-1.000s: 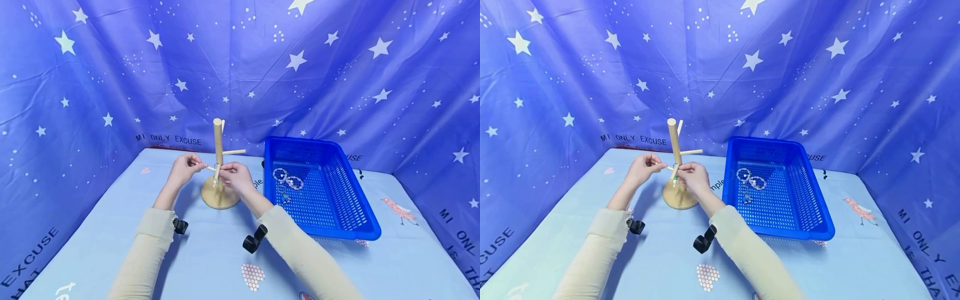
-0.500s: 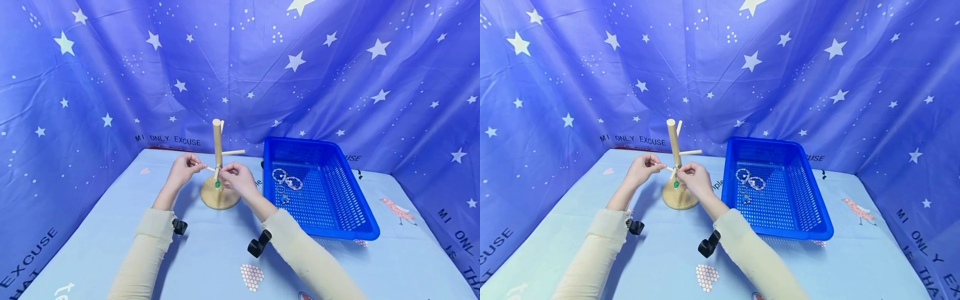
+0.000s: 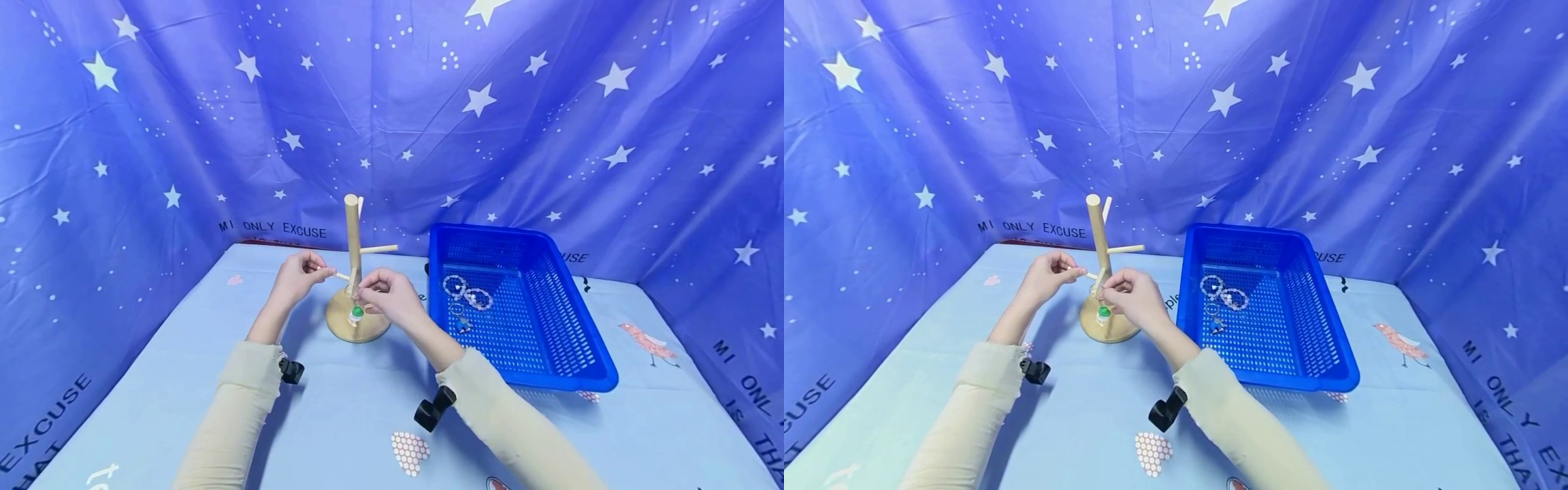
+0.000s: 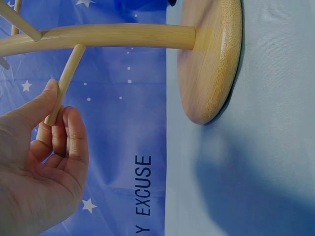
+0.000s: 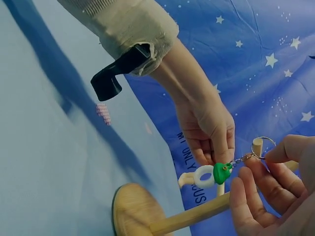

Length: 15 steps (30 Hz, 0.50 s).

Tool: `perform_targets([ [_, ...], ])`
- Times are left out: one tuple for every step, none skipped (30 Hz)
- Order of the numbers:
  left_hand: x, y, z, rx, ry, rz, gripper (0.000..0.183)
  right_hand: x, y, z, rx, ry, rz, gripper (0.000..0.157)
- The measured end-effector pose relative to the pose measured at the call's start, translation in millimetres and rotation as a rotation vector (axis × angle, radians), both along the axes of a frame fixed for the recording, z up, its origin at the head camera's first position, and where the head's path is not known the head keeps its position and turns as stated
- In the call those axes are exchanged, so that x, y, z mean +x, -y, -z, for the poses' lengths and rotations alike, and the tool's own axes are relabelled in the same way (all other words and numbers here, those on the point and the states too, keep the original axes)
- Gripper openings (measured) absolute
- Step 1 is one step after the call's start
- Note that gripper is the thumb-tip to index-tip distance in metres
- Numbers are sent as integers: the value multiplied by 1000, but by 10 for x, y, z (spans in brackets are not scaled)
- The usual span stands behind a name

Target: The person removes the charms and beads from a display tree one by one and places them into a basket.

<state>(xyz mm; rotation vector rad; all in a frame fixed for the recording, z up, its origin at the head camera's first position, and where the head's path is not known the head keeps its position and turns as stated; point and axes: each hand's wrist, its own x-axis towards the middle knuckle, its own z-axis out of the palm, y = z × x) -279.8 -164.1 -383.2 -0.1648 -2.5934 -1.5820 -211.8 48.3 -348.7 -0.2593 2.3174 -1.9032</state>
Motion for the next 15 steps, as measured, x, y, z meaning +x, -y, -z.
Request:
perform_targets([
  [1, 1, 2, 3, 1, 0, 21, 13, -3, -8, 0, -1, -9, 8],
  [2, 2, 4, 6, 2, -1, 21, 21, -6, -11, -1, -3, -20, 8],
  [4, 2, 6, 12, 3, -1, 21, 30, -11, -15, -5, -3, -31, 9],
  [5, 3, 8, 16, 4, 1, 21, 43, -17, -27, -8, -4, -42, 9],
  [7, 2, 10, 21, 4, 2, 21, 57, -28, -39, -10, -8, -51, 9],
  [9, 2, 11, 27, 3, 5, 21, 70, -42, -51, -14, -12, -59, 10],
  [9, 2, 13, 33, 3, 7, 20, 81, -59, -64, -16, -16, -65, 10],
  [10, 1, 13, 40, 1, 8, 20, 91, -78, -78, -18, -23, -71, 11],
  [10, 1, 14, 46, 0, 10, 20, 101, -101, -95, -18, -31, -75, 12],
  [9, 0, 13, 50, -2, 10, 20, 109, -127, -113, -16, -39, -77, 12],
  [8, 1, 13, 55, -2, 11, 20, 110, -157, -121, -13, -47, -80, 13],
  [6, 1, 13, 58, -3, 10, 20, 107, -190, -129, -8, -55, -82, 13],
  [4, 2, 13, 60, -3, 9, 19, 104, -224, -136, -4, -68, -83, 13],
  [2, 1, 11, 63, -1, 8, 19, 104, -264, -147, -3, -80, -89, 14],
  [0, 1, 10, 63, 2, 7, 19, 102, -304, -157, -1, -86, -89, 14],
])
